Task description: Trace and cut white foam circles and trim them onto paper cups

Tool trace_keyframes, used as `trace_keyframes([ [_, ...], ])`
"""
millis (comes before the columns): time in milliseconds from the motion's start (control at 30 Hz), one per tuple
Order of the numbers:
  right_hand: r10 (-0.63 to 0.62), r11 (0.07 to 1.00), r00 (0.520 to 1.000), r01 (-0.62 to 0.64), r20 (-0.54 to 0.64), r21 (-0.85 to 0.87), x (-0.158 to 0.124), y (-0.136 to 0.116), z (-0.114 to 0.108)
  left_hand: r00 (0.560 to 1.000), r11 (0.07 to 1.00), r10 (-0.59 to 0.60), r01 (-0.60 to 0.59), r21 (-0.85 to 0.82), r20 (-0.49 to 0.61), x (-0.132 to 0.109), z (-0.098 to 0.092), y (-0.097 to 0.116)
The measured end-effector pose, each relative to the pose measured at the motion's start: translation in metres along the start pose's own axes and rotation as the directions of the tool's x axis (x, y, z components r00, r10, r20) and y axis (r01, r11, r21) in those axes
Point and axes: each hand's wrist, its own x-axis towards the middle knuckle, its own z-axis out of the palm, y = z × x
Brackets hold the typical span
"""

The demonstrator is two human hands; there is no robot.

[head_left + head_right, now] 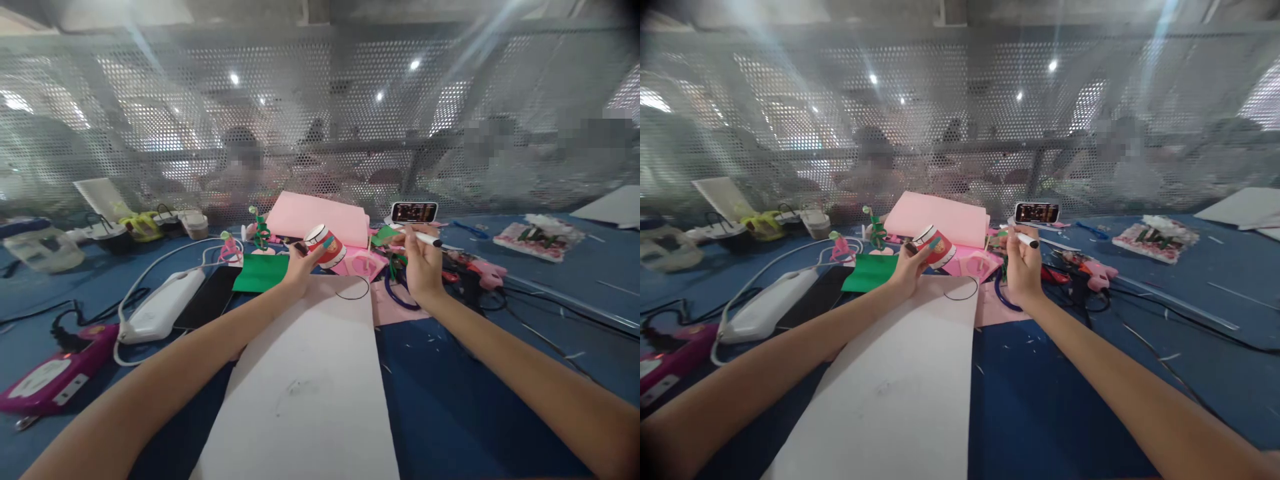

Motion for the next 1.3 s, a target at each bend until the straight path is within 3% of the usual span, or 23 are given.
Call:
trace_keyframes([
  [100,0.006,0.999,0.998,-0.004,0.059,-0.042,-0.002,0.006,-0.001,1.000,1.000,-0.010,0.010,-0.002,-0.025,0.002,0.000,-0.002],
  [233,0.019,0.981,0.971,0.028,0.237,-0.192,-0.009,0.004,-0.001,0.998,1.000,-0.019,0.020,0.018,-0.052,0.002,-0.001,-0.003],
  [500,-0.115,0.859,0.916,0.286,0.384,-0.425,-0.018,-0.015,-0.005,0.989,0.974,0.092,-0.066,0.215,-0.113,-0.017,0.008,0.017],
  [600,0.032,0.822,0.859,0.269,0.511,-0.503,-0.029,-0.020,-0.004,0.991,0.960,0.024,0.014,0.280,-0.134,-0.019,0.010,0.024],
  [733,0.268,0.831,0.837,0.049,0.477,-0.554,-0.047,-0.017,0.001,0.984,0.966,-0.060,0.099,0.237,-0.166,-0.016,0.005,0.020],
  [833,0.346,0.873,0.852,-0.139,0.392,-0.467,-0.053,-0.016,0.005,0.980,0.981,-0.030,0.066,0.182,-0.195,-0.011,0.001,0.013],
  [933,0.447,0.892,0.828,-0.386,0.339,-0.233,-0.048,-0.023,0.010,0.979,0.993,0.071,-0.050,0.110,-0.191,-0.004,0.003,0.016],
  [1000,0.452,0.888,0.841,-0.456,0.299,-0.058,-0.040,-0.032,0.012,0.977,0.990,0.138,-0.131,0.056,-0.164,0.002,0.006,0.029],
  [1167,0.233,0.942,0.951,-0.273,0.204,0.193,-0.024,-0.050,0.014,0.953,0.960,0.272,-0.278,-0.028,-0.136,0.012,0.009,0.085],
  [1300,0.075,0.963,0.985,-0.111,0.153,0.244,-0.024,-0.055,0.018,0.879,0.888,0.451,-0.460,-0.022,-0.155,0.025,-0.005,0.121],
])
